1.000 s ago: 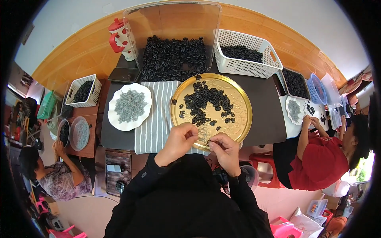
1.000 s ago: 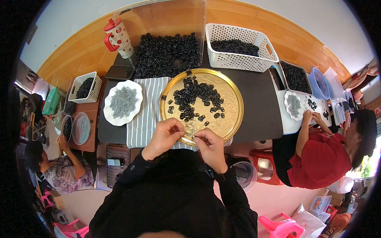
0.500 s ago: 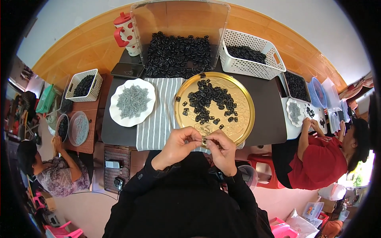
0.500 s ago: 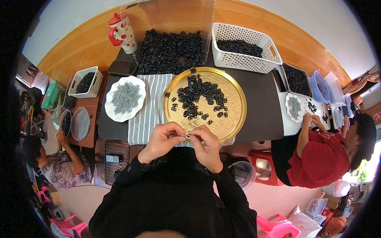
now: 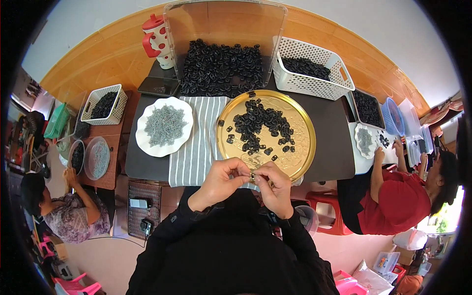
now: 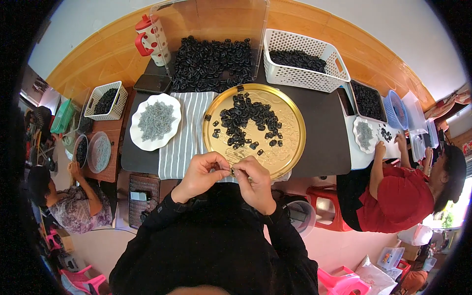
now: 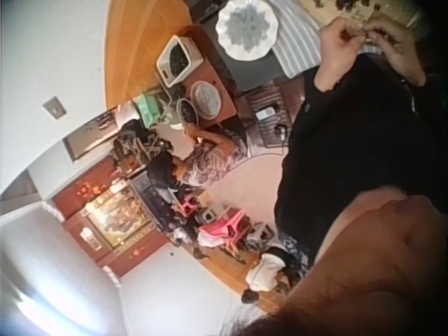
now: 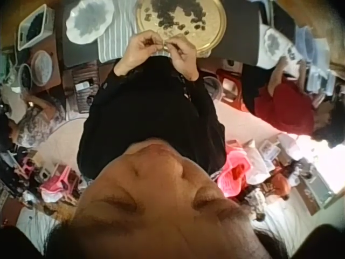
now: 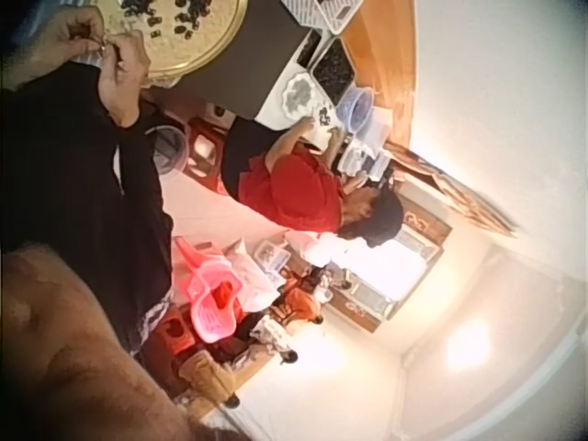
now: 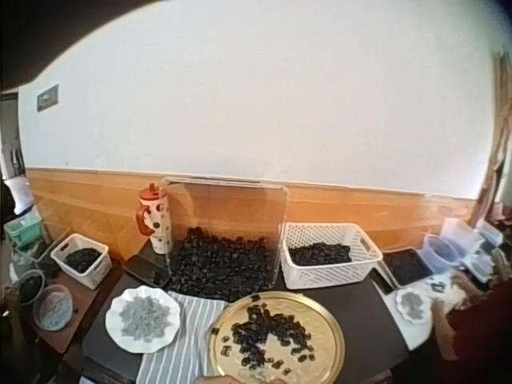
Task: The person assembles plastic cord locks by picking up components from a tray and fitting them together by hand.
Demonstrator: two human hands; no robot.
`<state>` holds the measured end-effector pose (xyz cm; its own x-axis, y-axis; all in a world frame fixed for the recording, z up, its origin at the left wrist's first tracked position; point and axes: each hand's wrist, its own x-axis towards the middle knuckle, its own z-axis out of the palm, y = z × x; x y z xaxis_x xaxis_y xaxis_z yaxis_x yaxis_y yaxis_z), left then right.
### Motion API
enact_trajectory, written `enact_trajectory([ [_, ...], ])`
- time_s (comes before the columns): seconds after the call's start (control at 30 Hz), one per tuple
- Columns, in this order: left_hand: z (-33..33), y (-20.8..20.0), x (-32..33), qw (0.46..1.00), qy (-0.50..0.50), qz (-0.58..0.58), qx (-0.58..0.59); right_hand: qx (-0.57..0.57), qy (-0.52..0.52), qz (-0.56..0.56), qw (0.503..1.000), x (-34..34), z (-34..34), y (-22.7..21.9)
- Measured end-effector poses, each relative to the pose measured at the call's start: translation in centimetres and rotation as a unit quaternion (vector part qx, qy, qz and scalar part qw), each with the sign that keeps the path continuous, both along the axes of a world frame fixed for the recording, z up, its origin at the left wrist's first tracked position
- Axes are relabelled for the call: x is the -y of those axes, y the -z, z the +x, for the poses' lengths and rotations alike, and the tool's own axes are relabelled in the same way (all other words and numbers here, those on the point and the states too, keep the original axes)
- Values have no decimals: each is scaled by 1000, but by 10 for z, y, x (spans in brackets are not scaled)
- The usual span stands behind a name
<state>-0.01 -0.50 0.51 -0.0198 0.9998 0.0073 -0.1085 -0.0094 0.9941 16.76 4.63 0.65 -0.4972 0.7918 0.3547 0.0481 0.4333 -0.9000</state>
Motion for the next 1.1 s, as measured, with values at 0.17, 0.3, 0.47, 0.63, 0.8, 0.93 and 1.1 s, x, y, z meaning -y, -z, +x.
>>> enact_trajectory([
  [0.17, 2, 0, 0, 1000, -4, -2, 19, 2, -17, 48, 999, -3, 0, -1],
  [0.3, 3, 1, -1, 1000, 4, 3, 12, -1, -24, 56, 998, -2, 2, 1],
  [0.47, 6, 0, -4, 999, -5, 13, 47, -18, 4, 34, 999, 3, -4, 4],
  [0.63, 14, 8, 0, 994, -44, -19, 94, -106, 67, -88, 988, 13, -10, 13],
  [0.8, 23, 17, 5, 988, -101, 47, 106, -215, 87, -246, 941, 23, -21, 20],
  [0.93, 18, 18, 6, 979, -129, 59, 147, -207, 74, -258, 941, 26, -27, 14],
  [1.1, 0, 24, 10, 986, -114, -9, 124, 70, 64, -43, 995, -22, 15, 2],
])
